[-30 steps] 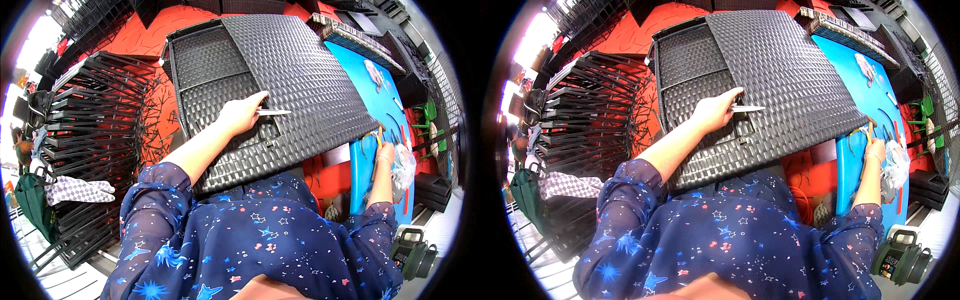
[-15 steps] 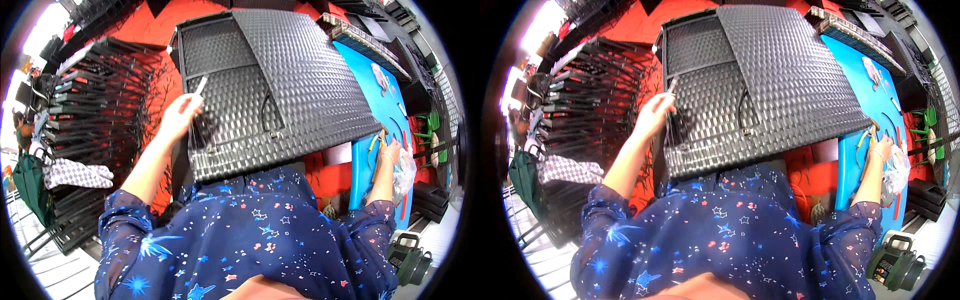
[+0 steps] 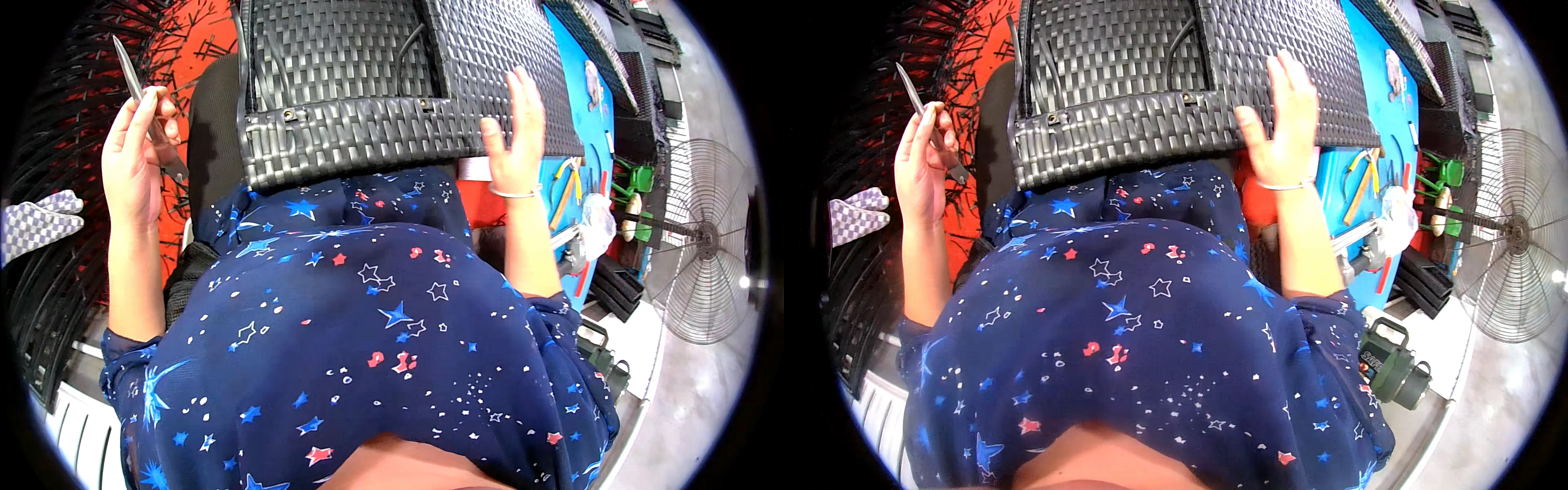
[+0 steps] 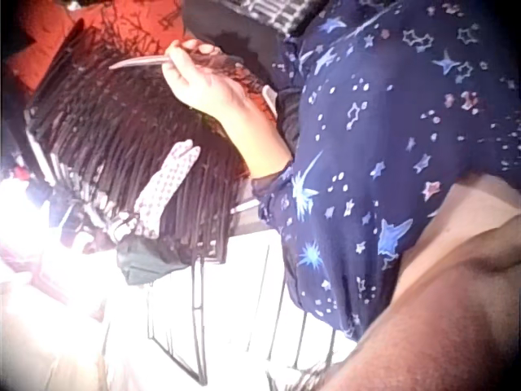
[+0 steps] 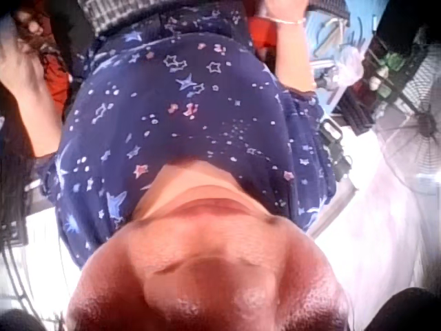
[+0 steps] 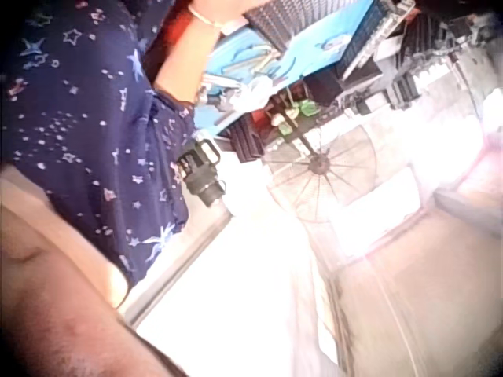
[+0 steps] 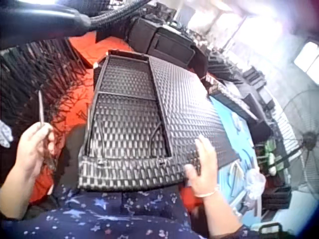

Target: The person repairs a black wicker chair frame by hand, weaving black plastic strips into the frame's edge. They use pliers to cut and adjust the strips, then tuck and secure them into the weave.

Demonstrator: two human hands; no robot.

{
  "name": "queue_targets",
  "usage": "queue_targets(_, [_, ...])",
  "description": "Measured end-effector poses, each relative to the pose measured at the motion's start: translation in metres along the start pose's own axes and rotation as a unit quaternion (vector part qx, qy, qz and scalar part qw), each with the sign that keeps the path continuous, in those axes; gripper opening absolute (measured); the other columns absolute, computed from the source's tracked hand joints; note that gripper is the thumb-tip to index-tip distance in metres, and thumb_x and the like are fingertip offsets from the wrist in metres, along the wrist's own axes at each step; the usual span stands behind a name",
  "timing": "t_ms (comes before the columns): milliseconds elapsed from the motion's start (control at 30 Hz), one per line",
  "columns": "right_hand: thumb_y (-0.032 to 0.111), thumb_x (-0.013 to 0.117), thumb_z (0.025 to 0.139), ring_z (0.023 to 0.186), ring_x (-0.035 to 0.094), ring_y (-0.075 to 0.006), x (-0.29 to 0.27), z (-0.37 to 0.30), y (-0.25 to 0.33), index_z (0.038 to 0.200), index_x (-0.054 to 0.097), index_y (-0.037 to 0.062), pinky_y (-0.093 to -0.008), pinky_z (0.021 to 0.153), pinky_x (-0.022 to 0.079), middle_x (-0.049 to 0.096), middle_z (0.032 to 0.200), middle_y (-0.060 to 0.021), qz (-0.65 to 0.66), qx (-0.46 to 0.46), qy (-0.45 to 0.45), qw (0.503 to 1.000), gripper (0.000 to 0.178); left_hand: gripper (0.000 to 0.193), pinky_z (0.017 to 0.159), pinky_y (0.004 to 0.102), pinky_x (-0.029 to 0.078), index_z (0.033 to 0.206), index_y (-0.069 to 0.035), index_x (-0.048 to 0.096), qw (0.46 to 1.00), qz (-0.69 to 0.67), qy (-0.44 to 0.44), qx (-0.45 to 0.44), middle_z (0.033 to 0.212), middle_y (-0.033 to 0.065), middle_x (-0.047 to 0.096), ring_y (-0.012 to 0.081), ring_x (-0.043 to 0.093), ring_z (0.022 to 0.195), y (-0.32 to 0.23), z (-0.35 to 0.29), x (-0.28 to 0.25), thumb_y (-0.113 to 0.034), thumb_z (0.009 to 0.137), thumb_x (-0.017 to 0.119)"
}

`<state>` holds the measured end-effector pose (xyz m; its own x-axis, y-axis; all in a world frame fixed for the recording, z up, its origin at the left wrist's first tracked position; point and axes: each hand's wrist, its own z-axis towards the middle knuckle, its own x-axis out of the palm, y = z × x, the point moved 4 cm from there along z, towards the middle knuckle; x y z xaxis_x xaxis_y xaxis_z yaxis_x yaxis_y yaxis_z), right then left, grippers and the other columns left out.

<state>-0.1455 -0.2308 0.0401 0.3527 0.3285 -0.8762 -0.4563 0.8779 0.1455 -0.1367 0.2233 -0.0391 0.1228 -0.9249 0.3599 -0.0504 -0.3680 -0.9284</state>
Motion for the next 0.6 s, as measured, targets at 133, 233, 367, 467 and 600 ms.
queue_targets(133, [0.056,0.066,0.089,0.148,0.031,-0.0377,0.054,-0.013,-0.004,0.152,0.04,0.0058,-0.0548,0.12,0.022,0.038,0.159,-0.0166,0.0,0.039,0.162,0.986,0.084,0.022,0.07,0.0221,0.046,0.114,-0.002,0.067,1.0,-0.014,-0.001,-0.002,0.092,0.0011,0.066,0.0085,0.057,0.075,0.012,0.001,0.002,-0.019,0.103,0.06])
queue_targets(233, [0.056,0.065,0.09,0.149,0.029,-0.0363,0.06,-0.004,-0.008,0.151,0.042,0.0082,-0.0573,0.121,0.018,0.038,0.16,-0.011,-0.065,0.044,0.184,0.98,0.081,0.023,0.069,0.0214,0.045,0.114,-0.002,0.067,1.0,-0.007,-0.016,-0.023,0.091,0.0002,0.065,0.0073,0.057,0.074,0.017,-0.004,0.001,-0.021,0.103,0.06])
queue_targets(367, [0.06,0.061,0.091,0.149,0.029,-0.0352,0.072,0.02,-0.016,0.148,0.048,0.0111,-0.0613,0.119,0.017,0.039,0.159,-0.0079,-0.082,0.039,0.182,0.979,0.077,0.024,0.068,0.0215,0.046,0.113,-0.002,0.067,0.999,0.001,-0.013,-0.03,0.088,-0.0008,0.064,0.0063,0.057,0.072,0.014,-0.01,0.008,-0.022,0.102,0.061])
queue_targets(467, [0.064,0.058,0.092,0.148,0.03,-0.036,0.086,0.038,-0.033,0.146,0.053,0.016,-0.0628,0.118,0.018,0.039,0.159,-0.009,-0.095,0.033,0.161,0.982,0.073,0.025,0.066,0.0217,0.048,0.112,-0.002,0.068,1.0,-0.006,0.003,-0.031,0.086,-0.0005,0.065,0.0064,0.058,0.07,0.018,-0.01,0.014,-0.024,0.103,0.06])
queue_targets(600, [0.058,0.067,0.088,0.144,0.036,-0.0367,0.092,0.059,-0.021,0.144,0.054,0.0111,-0.0608,0.117,0.023,0.042,0.154,-0.0165,-0.102,0.077,0.11,0.986,0.074,0.03,0.068,0.0231,0.052,0.109,-0.003,0.069,0.999,-0.03,0.027,-0.032,0.085,0.0004,0.067,0.0078,0.062,0.072,0.017,-0.011,0.017,-0.03,0.105,0.056])
